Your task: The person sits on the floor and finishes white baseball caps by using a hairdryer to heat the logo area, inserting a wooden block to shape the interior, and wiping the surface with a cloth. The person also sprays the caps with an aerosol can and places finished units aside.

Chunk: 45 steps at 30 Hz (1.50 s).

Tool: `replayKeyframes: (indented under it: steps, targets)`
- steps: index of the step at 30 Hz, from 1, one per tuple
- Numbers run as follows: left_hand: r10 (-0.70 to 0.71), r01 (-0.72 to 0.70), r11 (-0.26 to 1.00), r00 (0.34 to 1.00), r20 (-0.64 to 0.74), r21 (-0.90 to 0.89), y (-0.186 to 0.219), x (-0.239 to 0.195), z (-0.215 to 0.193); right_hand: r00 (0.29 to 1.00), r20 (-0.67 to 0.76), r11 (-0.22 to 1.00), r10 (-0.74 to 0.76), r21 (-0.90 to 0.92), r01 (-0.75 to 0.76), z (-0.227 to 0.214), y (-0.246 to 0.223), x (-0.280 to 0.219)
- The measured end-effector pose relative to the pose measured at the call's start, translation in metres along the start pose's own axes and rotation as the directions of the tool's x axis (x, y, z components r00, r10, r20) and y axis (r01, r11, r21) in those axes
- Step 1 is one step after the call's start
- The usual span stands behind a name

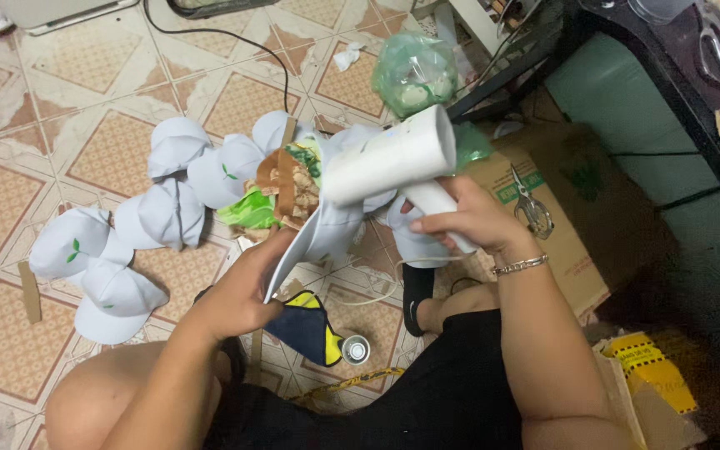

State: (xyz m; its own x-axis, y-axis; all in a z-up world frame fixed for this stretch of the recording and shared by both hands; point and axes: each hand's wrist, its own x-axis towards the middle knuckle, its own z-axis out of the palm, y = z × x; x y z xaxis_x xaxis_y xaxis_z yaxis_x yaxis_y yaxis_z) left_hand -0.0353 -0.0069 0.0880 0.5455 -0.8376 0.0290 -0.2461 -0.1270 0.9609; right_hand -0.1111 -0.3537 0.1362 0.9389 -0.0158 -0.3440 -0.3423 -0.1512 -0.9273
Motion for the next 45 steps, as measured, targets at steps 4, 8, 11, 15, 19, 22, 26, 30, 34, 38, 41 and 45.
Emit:
replayKeyframes:
  steps: [4,8,11,15,19,22,26,30,34,38,41,45]
  targets:
    - [0.001,0.0,0.999,1.0,-0.013,0.044,-0.001,-0.004,-0.001,0.991,-0.078,0.994,0.106,0.038,-0.103,-0.005,0.004,0.006]
    - [-0.046,0.046,0.999,0.999,0.009,0.011,-0.002,-0.003,0.001,0.99,-0.094,0.994,0.106,-0.013,-0.108,-0.01,0.006,0.007]
    - [-0.043,0.042,0.998,0.999,0.012,0.042,-0.001,-0.002,0.002,0.999,0.026,1.0,0.024,0.007,-0.024,-0.012,0.006,0.002]
    - [-0.019,0.019,1.0,1.0,0.013,0.017,-0.005,-0.005,0.001,0.994,-0.001,0.993,0.108,-0.058,-0.108,-0.016,0.008,0.005]
    - [-0.072,0.071,0.996,0.997,-0.02,-0.055,-0.013,-0.008,0.003,0.992,-0.034,0.992,0.121,-0.015,-0.121,-0.017,0.01,0.01]
    - [-0.064,0.055,0.991,0.995,-0.072,-0.119,-0.021,-0.009,0.004,0.991,-0.01,0.991,0.133,-0.004,-0.133,-0.018,0.01,0.004]
    - [-0.068,0.05,0.989,0.989,-0.13,-0.138,-0.037,-0.015,0.004,0.995,0.037,0.994,0.095,0.048,-0.097,-0.015,0.008,-0.003]
    - [-0.111,0.028,0.937,0.969,-0.222,-0.347,-0.048,-0.016,0.009,0.996,-0.032,0.996,0.084,0.013,-0.083,-0.008,0.004,-0.005]
    - [-0.22,0.03,0.823,0.938,-0.269,-0.567,-0.047,-0.01,0.011,0.987,-0.1,0.99,0.123,-0.053,-0.129,0.0,-0.002,-0.006]
    - [-0.249,-0.043,0.658,0.93,-0.272,-0.752,-0.038,-0.008,0.015,0.994,-0.088,0.998,0.063,0.022,-0.061,0.01,-0.001,-0.006]
    - [-0.265,-0.093,0.614,0.911,-0.316,-0.784,-0.031,-0.002,0.018,0.995,-0.075,0.997,0.069,0.035,-0.067,0.013,-0.002,-0.004]
    - [-0.249,-0.114,0.612,0.912,-0.328,-0.783,-0.028,0.001,0.018,0.995,-0.013,0.995,0.097,0.021,-0.097,0.014,-0.004,-0.007]
